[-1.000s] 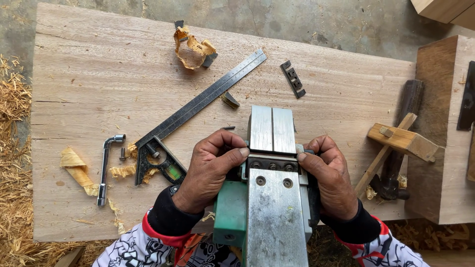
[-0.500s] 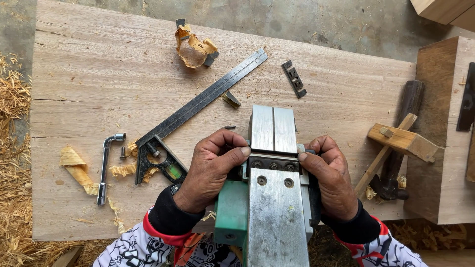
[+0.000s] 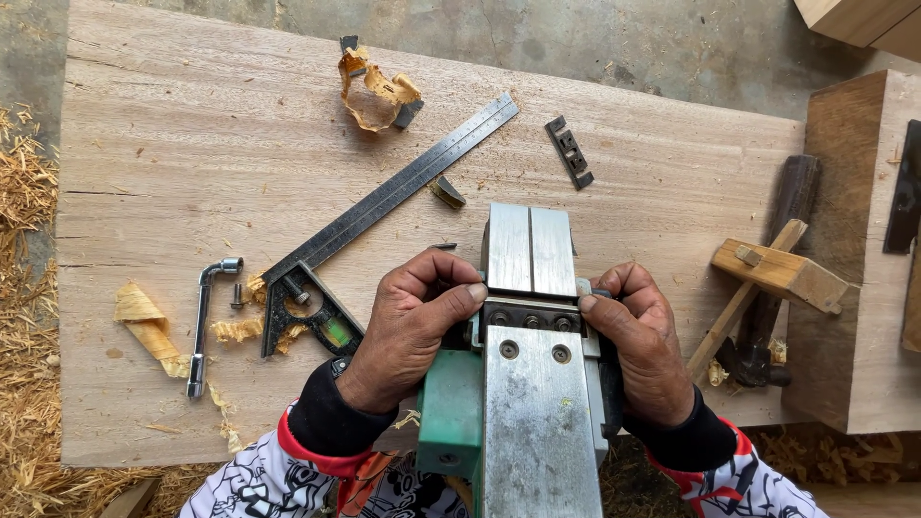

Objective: The person assembles a green and silver handheld tool by inserting small metal components into a slot, tightening them with an Allen key, and adjusting a depth gauge. The person then uses the tool to cut a groove into a piece of wood.

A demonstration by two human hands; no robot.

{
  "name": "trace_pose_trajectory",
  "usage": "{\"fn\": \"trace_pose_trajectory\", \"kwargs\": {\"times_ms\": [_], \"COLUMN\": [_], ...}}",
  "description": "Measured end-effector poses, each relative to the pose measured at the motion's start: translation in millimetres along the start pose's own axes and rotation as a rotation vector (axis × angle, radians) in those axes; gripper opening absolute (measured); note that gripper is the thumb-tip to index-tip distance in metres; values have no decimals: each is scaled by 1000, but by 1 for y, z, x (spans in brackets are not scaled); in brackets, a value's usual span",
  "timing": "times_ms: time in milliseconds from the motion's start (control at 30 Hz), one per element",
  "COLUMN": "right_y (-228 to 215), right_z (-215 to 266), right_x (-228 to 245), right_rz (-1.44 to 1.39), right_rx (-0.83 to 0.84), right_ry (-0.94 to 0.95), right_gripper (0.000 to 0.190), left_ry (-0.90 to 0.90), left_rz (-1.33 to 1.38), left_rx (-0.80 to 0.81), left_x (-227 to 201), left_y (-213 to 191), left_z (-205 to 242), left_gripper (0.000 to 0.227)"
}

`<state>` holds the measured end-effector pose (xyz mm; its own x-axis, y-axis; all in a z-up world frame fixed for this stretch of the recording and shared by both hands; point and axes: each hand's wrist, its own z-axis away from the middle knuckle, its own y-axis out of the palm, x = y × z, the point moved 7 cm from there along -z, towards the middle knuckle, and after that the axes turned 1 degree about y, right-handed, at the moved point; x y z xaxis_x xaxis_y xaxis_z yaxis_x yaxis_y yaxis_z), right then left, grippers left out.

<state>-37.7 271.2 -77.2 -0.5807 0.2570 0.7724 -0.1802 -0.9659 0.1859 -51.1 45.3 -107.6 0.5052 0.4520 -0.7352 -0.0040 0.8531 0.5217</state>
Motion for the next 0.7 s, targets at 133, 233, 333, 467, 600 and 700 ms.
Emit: {"fn": "trace_pose_trajectory", "kwargs": {"times_ms": [133, 233, 333, 467, 600, 700], "right_y": [0, -2, -3, -1, -9, -17], "right_z": [0, -1, -1, 0, -3, -4], "right_x": [0, -1, -1, 2, -3, -9], "right_rz": [6, 18, 34, 27, -27, -65], "right_rx": [0, 7, 8, 9, -35, -76], "right_ry": [-2, -6, -3, -18, 4, 20], "right_gripper": [20, 20, 19, 19, 17, 16], "left_ry": [-9, -6, -4, 12, -13, 47], "left_rz": [-3, -9, -5, 18, 66, -36], "left_rx": [-3, -4, 0, 14, -10, 8], "left_x": [-2, -2, -1, -4, -6, -13], "left_y": [1, 2, 2, 5, 8, 12], "left_z": [1, 0, 0, 3, 11, 22], "left_gripper": [10, 10, 10, 11, 17, 22]}}
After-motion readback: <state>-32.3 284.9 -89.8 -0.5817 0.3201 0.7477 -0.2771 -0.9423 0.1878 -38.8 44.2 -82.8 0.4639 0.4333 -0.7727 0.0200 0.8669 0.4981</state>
